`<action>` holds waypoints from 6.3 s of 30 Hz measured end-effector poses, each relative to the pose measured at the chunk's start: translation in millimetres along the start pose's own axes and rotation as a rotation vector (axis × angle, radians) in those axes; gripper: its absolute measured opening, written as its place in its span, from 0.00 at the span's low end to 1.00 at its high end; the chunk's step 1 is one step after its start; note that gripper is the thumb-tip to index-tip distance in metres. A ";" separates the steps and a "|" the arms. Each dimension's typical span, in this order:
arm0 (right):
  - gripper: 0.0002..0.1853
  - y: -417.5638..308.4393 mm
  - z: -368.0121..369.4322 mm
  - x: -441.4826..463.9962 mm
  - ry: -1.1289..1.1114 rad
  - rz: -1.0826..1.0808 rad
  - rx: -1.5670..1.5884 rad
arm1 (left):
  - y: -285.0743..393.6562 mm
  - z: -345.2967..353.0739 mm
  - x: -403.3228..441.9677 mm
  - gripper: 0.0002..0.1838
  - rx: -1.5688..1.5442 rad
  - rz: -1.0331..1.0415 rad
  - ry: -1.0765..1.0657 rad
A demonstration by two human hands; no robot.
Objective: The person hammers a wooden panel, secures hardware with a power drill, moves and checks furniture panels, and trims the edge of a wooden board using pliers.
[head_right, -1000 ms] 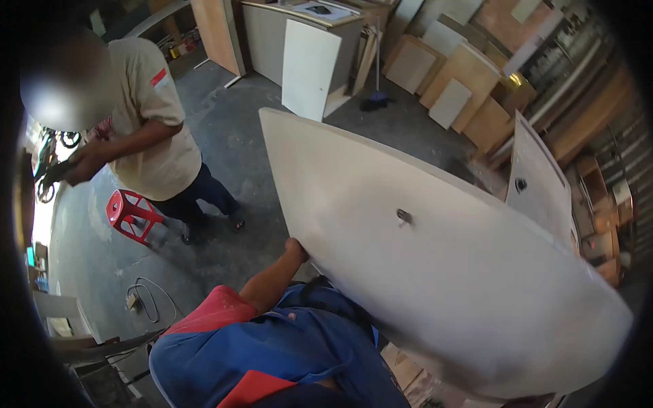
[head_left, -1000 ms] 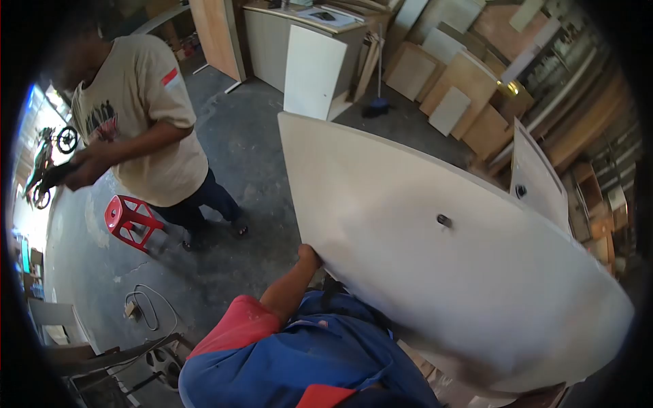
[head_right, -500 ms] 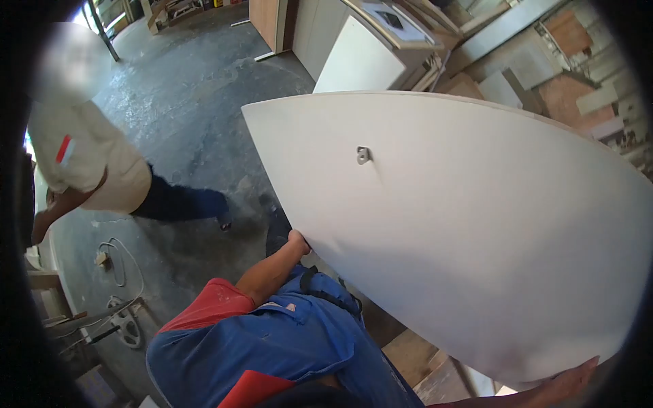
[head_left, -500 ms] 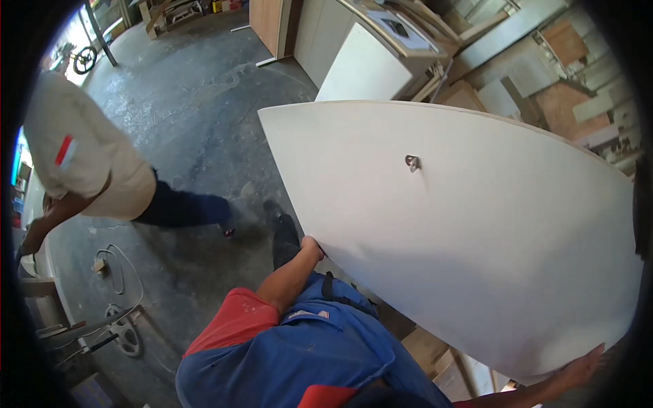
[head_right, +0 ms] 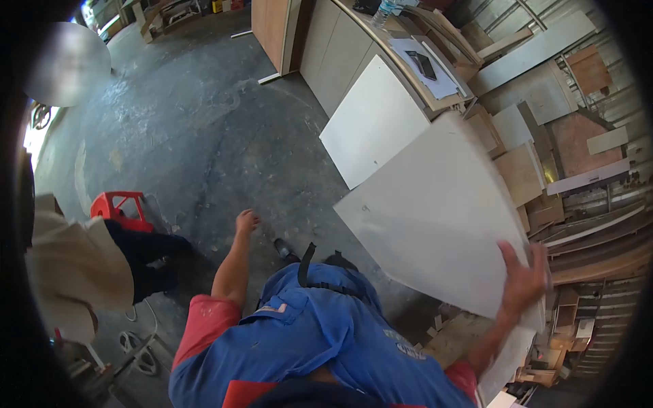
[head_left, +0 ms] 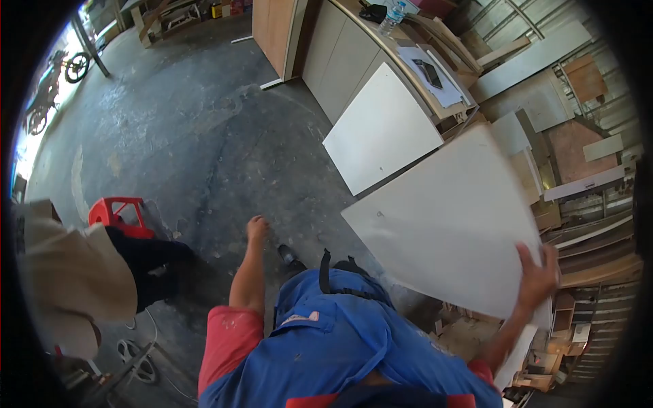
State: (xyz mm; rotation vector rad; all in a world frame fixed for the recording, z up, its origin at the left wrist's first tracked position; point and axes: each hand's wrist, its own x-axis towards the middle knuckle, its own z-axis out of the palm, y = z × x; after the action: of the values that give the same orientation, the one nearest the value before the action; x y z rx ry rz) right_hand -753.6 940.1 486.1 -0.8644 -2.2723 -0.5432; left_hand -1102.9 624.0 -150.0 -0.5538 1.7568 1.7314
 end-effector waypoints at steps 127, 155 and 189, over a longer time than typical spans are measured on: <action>0.14 -534.4 439.3 -360.1 0.550 2.760 0.732 | 258.6 438.3 270.8 0.13 2.241 0.829 -1.897; 0.17 -630.0 395.2 -455.8 0.396 2.995 -0.348 | -93.0 549.0 -97.3 0.11 2.478 0.160 -2.089; 0.08 -492.1 -77.0 -859.0 0.443 2.895 -0.876 | -584.9 140.0 -597.4 0.11 2.110 1.485 -3.547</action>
State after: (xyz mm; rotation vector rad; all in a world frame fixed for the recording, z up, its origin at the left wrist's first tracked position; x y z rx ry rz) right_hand -568.4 178.0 -122.8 -2.4447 1.0397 -0.0045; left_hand -256.2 657.3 -175.3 -2.9882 0.9554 1.4722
